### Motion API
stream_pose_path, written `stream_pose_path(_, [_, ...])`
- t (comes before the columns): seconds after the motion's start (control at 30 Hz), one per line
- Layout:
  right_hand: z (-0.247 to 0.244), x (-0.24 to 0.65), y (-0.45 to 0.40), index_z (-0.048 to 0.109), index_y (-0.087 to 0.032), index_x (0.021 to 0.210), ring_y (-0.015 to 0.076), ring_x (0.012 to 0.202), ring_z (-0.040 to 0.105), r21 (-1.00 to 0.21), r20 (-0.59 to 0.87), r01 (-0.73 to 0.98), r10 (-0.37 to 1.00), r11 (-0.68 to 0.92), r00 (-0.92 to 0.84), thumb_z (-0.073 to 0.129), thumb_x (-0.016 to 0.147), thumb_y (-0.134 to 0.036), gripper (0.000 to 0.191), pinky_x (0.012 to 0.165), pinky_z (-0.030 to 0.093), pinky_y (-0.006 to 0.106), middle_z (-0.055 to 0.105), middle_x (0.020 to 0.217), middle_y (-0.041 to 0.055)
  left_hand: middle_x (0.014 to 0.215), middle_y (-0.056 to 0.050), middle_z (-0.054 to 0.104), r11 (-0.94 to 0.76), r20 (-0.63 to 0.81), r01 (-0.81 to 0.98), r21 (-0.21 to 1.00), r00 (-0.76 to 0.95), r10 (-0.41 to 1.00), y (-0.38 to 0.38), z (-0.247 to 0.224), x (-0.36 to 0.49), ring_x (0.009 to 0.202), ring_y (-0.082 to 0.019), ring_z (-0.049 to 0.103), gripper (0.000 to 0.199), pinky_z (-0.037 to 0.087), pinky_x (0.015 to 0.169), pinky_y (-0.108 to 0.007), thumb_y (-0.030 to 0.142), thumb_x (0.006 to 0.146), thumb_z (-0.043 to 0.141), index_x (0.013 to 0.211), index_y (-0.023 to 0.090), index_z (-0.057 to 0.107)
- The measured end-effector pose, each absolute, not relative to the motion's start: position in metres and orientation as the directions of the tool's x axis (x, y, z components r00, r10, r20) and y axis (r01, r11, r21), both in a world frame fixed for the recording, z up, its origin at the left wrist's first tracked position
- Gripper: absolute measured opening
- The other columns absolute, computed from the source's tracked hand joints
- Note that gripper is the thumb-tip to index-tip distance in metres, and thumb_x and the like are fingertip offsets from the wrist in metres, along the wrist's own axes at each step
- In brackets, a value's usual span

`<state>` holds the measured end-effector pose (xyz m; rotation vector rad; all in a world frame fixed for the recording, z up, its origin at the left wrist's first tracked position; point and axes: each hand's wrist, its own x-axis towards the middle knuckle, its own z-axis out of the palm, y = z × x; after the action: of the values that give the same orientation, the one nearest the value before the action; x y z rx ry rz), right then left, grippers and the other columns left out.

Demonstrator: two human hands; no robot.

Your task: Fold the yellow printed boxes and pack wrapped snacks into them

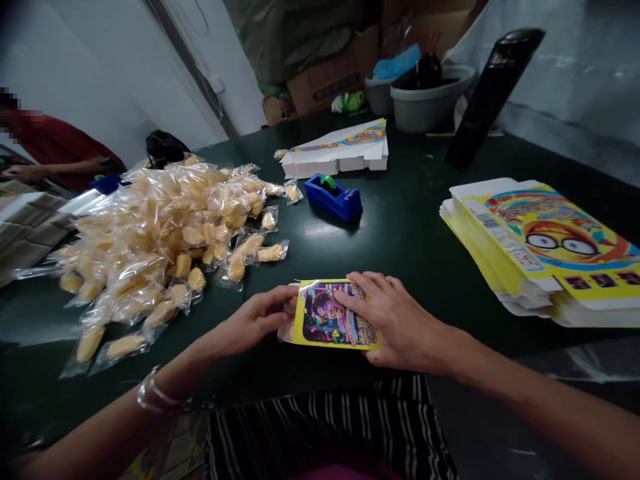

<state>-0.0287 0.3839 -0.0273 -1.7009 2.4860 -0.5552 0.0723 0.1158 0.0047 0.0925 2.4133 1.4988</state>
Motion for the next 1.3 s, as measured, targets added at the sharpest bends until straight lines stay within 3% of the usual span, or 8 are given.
stream_pose_path(0.1, [-0.029, -0.028, 0.384, 0.036, -0.022, 0.149, 0.0434, 0.132, 0.035, -0.323, 0.142, -0.892, -0.915, 0.317, -0.377, 0.073, 0.063, -0.022, 0.093, 0.100, 0.036, 0.060, 0.032, 0.149, 0.0224, 0.112, -0.011, 0.067, 0.034, -0.299, -0.298, 0.954, -0.934, 0.198, 0.122, -0.003, 0.064, 0.101, -0.021, 0.067, 0.036, 0.051, 0.094, -0.040, 0.012, 0.079, 0.050, 0.114, 0.019, 0.051])
stream_pose_path(0.3, [-0.030, -0.025, 0.383, 0.036, -0.026, 0.149, 0.0415, 0.133, 0.035, -0.315, 0.133, -0.886, -0.909, 0.339, -0.395, 0.071, 0.064, -0.022, 0.092, 0.102, 0.037, 0.058, 0.032, 0.150, 0.0195, 0.094, -0.009, 0.068, 0.781, 0.061, -0.044, 0.623, -0.993, -0.105, 0.083, 0.001, 0.026, 0.082, -0.022, 0.066, 0.021, 0.053, 0.079, -0.042, 0.010, 0.083, 0.046, 0.101, 0.017, 0.054])
stream_pose_path(0.53, [-0.023, -0.026, 0.383, 0.036, -0.025, 0.149, 0.0422, 0.134, 0.033, -0.325, 0.084, -0.870, -0.905, 0.370, -0.416, 0.070, 0.063, -0.020, 0.093, 0.103, 0.035, 0.059, 0.031, 0.151, 0.0192, 0.116, -0.013, 0.064, 0.948, 0.209, 0.059, 0.313, -0.978, -0.008, 0.068, 0.020, 0.003, 0.122, -0.032, 0.043, 0.019, 0.028, 0.105, -0.053, 0.004, 0.084, 0.049, 0.083, 0.018, 0.062])
stream_pose_path(0.7, [-0.023, -0.025, 0.381, 0.037, -0.024, 0.148, 0.0428, 0.133, 0.034, -0.335, 0.093, -0.869, -0.904, 0.365, -0.416, 0.070, 0.061, -0.021, 0.093, 0.102, 0.035, 0.059, 0.032, 0.150, 0.0191, 0.082, -0.008, 0.064, 0.948, 0.154, 0.096, 0.302, -0.987, 0.051, 0.093, 0.034, 0.047, 0.087, -0.025, 0.053, 0.017, 0.043, 0.084, -0.042, 0.018, 0.089, 0.048, 0.087, 0.020, 0.065])
stream_pose_path(0.83, [-0.025, -0.023, 0.380, 0.037, -0.022, 0.148, 0.0413, 0.132, 0.035, -0.319, 0.140, -0.879, -0.900, 0.354, -0.413, 0.069, 0.061, -0.019, 0.092, 0.101, 0.036, 0.059, 0.033, 0.149, 0.0201, 0.065, -0.002, 0.055, 0.745, -0.097, -0.097, 0.659, -0.994, -0.044, 0.119, 0.017, 0.060, 0.070, -0.019, 0.054, 0.010, 0.045, 0.073, -0.034, 0.015, 0.075, 0.060, 0.067, 0.019, 0.057])
stream_pose_path(1.0, [-0.028, -0.024, 0.386, 0.037, -0.017, 0.146, 0.0401, 0.131, 0.035, -0.282, 0.246, -0.891, -0.871, 0.356, -0.426, 0.069, 0.066, -0.022, 0.087, 0.101, 0.036, 0.057, 0.035, 0.146, 0.0220, 0.085, -0.006, 0.071, 0.257, -0.307, -0.313, 0.914, -0.949, -0.066, 0.130, 0.000, 0.063, 0.078, -0.020, 0.068, 0.026, 0.054, 0.073, -0.035, 0.029, 0.087, 0.054, 0.110, 0.017, 0.055])
stream_pose_path(1.13, [-0.028, -0.019, 0.382, 0.042, -0.015, 0.142, 0.0439, 0.127, 0.037, -0.236, 0.336, -0.911, -0.851, 0.339, -0.403, 0.069, 0.063, -0.019, 0.083, 0.098, 0.035, 0.060, 0.036, 0.143, 0.0246, 0.108, -0.011, 0.073, -0.380, -0.401, -0.419, 0.825, -0.907, 0.128, 0.133, 0.002, 0.069, 0.104, -0.022, 0.067, 0.038, 0.047, 0.098, -0.037, 0.031, 0.082, 0.066, 0.117, 0.016, 0.061])
stream_pose_path(1.3, [-0.020, 0.000, 0.366, 0.045, -0.018, 0.140, 0.0466, 0.126, 0.039, -0.201, 0.369, -0.923, -0.848, 0.327, -0.381, 0.073, 0.065, -0.016, 0.079, 0.095, 0.033, 0.065, 0.040, 0.142, 0.0266, 0.095, -0.011, 0.075, -0.331, -0.484, -0.579, 0.745, -0.811, 0.330, 0.131, 0.000, 0.060, 0.086, -0.022, 0.071, 0.036, 0.052, 0.090, -0.036, 0.032, 0.075, 0.075, 0.104, 0.012, 0.068])
